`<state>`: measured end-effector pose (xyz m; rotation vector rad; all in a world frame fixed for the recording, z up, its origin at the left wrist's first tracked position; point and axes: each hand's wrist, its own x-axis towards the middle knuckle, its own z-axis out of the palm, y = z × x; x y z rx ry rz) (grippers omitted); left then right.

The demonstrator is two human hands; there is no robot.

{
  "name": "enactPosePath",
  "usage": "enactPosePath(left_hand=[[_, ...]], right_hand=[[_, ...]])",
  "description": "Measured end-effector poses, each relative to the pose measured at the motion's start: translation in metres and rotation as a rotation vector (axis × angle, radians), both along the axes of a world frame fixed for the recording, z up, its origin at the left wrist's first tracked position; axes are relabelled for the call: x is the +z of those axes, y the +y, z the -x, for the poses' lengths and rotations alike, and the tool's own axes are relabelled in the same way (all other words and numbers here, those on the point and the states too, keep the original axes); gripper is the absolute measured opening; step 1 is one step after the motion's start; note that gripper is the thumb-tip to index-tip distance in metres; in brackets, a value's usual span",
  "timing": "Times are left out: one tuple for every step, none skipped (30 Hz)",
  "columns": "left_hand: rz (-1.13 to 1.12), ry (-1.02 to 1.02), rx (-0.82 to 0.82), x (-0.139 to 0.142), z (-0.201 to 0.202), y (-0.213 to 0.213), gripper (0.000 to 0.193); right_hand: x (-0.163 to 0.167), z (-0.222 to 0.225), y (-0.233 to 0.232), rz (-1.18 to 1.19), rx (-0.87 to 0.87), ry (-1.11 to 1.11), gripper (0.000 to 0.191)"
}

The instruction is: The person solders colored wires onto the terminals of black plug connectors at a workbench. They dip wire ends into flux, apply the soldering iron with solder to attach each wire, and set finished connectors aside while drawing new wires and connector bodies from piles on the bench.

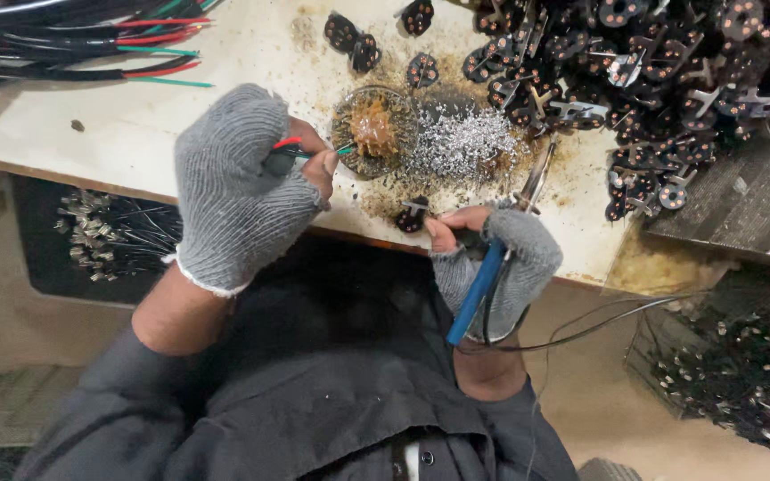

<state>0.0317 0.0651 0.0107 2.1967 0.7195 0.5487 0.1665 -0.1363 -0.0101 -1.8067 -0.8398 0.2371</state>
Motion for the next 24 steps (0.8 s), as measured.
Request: enactPosePath(left_hand=[[0.032,0.009,0.008,0.0,-0.004,0.003,0.019],[0.038,0.029,0.011,0.001,-0.007,0.006,0.019],[0.042,0.039,0.007,0.001,-0.009,0.008,0.019],[0.046,0.048,0.002,0.0,-0.011,0.01,0.019],[0.047,0.047,-0.012,-0.001,-0.012,0.011,0.02],[0.039,0.049,-0.019,-0.002,-0.015,0.012,0.019],[0.031,0.052,-0.026,-0.003,-0.016,0.01,0.019],[0.015,0.061,-0.027,-0.003,-0.019,0.009,0.019],[-0.004,0.064,-0.026,-0.004,-0.021,0.004,0.018],[-0.023,0.066,-0.025,-0.003,-0.023,-0.001,0.018],[-0.029,0.076,-0.026,-0.003,-0.024,-0.003,0.017],[-0.013,0.067,-0.021,-0.002,-0.025,-0.006,0.017],[0.003,0.058,-0.015,-0.002,-0.025,-0.008,0.016],[0.042,0.031,-0.004,-0.001,-0.026,-0.01,0.015],[0.051,0.026,0.0,-0.001,-0.027,-0.01,0.015],[0.061,0.021,0.005,-0.001,-0.028,-0.011,0.016],[0.042,0.039,0.002,-0.001,-0.03,-0.012,0.016],[0.022,0.056,0.003,-0.002,-0.032,-0.012,0.017],[0.002,0.072,0.003,-0.001,-0.033,-0.013,0.018],[-0.02,0.083,0.004,0.0,-0.035,-0.014,0.019],[-0.04,0.088,0.014,0.005,-0.033,-0.015,0.02],[-0.038,0.05,0.001,0.008,-0.032,-0.016,0.02],[-0.037,0.011,-0.011,0.014,-0.028,-0.017,0.02],[-0.037,-0.029,-0.024,0.019,-0.024,-0.02,0.021]], right_hand=[[0.0,0.0,0.0,-0.021,0.006,0.055,0.046],[0.0,-0.003,0.0,0.026,0.026,0.007,0.046],[0.0,-0.008,0.0,0.072,0.048,-0.041,0.045],[0.0,-0.011,0.0,0.12,0.071,-0.09,0.045],[-0.002,-0.014,0.001,0.121,0.076,-0.107,0.046],[-0.003,-0.017,0.001,0.121,0.082,-0.124,0.048],[-0.004,-0.019,0.001,0.121,0.088,-0.142,0.049],[-0.004,-0.022,0.0,0.15,0.079,-0.153,0.049],[-0.004,-0.022,0.001,0.165,0.072,-0.182,0.049],[-0.001,-0.024,-0.006,0.187,0.061,-0.191,0.048],[0.001,-0.024,-0.004,0.201,0.063,-0.173,0.046],[0.002,-0.025,-0.007,0.216,0.064,-0.156,0.044],[0.004,-0.026,-0.008,0.23,0.062,-0.139,0.042],[0.006,-0.027,-0.009,0.266,0.087,-0.171,0.04],[0.007,-0.029,-0.01,0.302,0.112,-0.204,0.038],[0.007,-0.03,-0.01,0.337,0.136,-0.237,0.037],[0.008,-0.032,-0.01,0.327,0.138,-0.246,0.036],[0.008,-0.032,-0.01,0.317,0.141,-0.253,0.035],[0.009,-0.033,-0.01,0.307,0.146,-0.258,0.034],[0.009,-0.033,-0.01,0.301,0.153,-0.257,0.033],[0.013,-0.031,-0.01,0.296,0.167,-0.265,0.033],[0.013,-0.031,-0.01,0.29,0.172,-0.267,0.032],[0.016,-0.03,-0.01,0.317,0.204,-0.293,0.031],[0.019,-0.03,-0.011,0.343,0.234,-0.321,0.029]])
